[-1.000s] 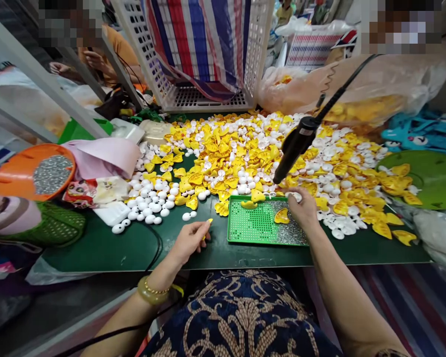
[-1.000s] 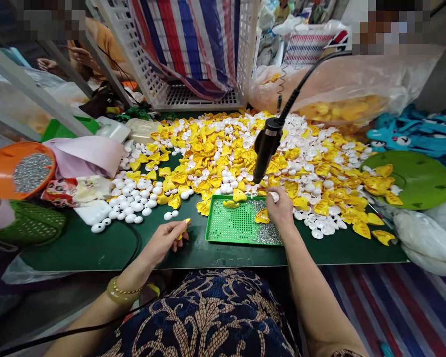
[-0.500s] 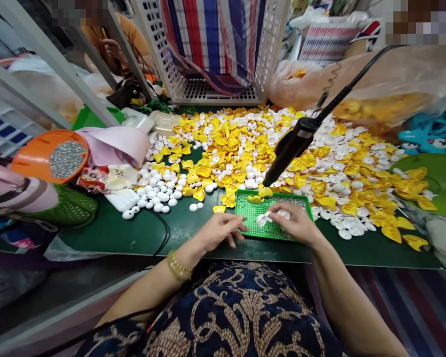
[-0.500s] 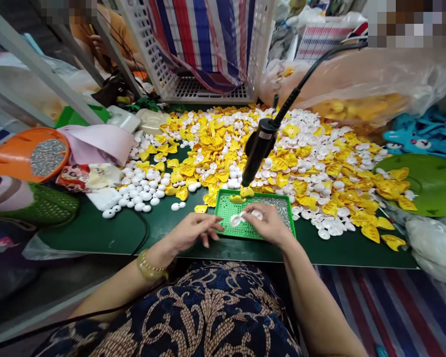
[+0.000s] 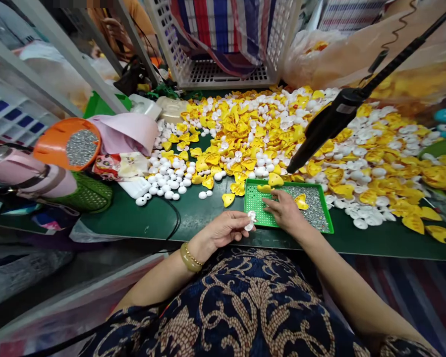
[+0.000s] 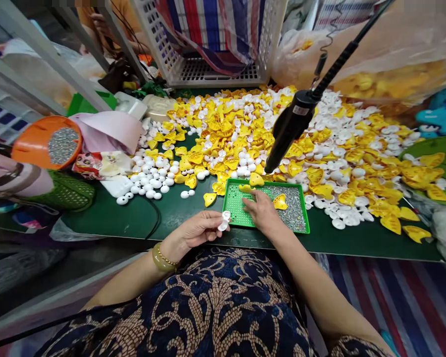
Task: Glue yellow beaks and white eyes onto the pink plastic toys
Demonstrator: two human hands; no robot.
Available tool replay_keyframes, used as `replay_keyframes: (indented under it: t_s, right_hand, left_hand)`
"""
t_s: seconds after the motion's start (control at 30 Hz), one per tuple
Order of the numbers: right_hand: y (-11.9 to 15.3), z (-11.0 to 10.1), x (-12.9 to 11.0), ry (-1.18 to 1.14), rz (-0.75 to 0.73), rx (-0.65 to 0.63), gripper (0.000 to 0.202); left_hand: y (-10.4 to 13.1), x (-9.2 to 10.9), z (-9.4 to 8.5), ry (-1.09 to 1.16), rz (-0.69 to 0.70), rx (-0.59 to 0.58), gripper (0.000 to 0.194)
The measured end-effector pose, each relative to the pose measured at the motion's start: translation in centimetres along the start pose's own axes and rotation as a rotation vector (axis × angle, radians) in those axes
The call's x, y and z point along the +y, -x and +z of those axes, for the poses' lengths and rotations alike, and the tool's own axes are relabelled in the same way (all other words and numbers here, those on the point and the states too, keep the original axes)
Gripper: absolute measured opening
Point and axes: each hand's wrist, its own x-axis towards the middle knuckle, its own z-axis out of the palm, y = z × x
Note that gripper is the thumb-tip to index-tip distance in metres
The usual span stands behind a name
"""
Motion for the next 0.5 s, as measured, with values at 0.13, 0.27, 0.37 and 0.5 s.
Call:
replay_keyframes:
  t_s: [0.13, 0.27, 0.37, 0.5]
  right_hand:
    - [1.4, -3.0, 0.4, -0.175, 0.123, 0.113, 0.024]
    - [1.8, -4.9, 0.5, -0.109, 0.403, 0.37, 0.023]
    - [0.5, -3.4, -0.6, 0.014, 0.319, 0.112, 0.024]
    - [-1.5, -0.9, -1.8, 0.132, 0.296, -0.164, 0.032]
  left_hand:
    - [0.1, -0.3, 0.0, 0.003, 0.062, 0.056, 0.027]
    - [0.0, -0.3, 0.3, 0.01, 0.091, 0.08, 0.026]
    - [-0.1, 0.1, 0.7, 0.037, 0.085, 0.064, 0.019]
    - [-0.1, 0.7, 1.3, 0.089, 0.033, 0.059, 0.015]
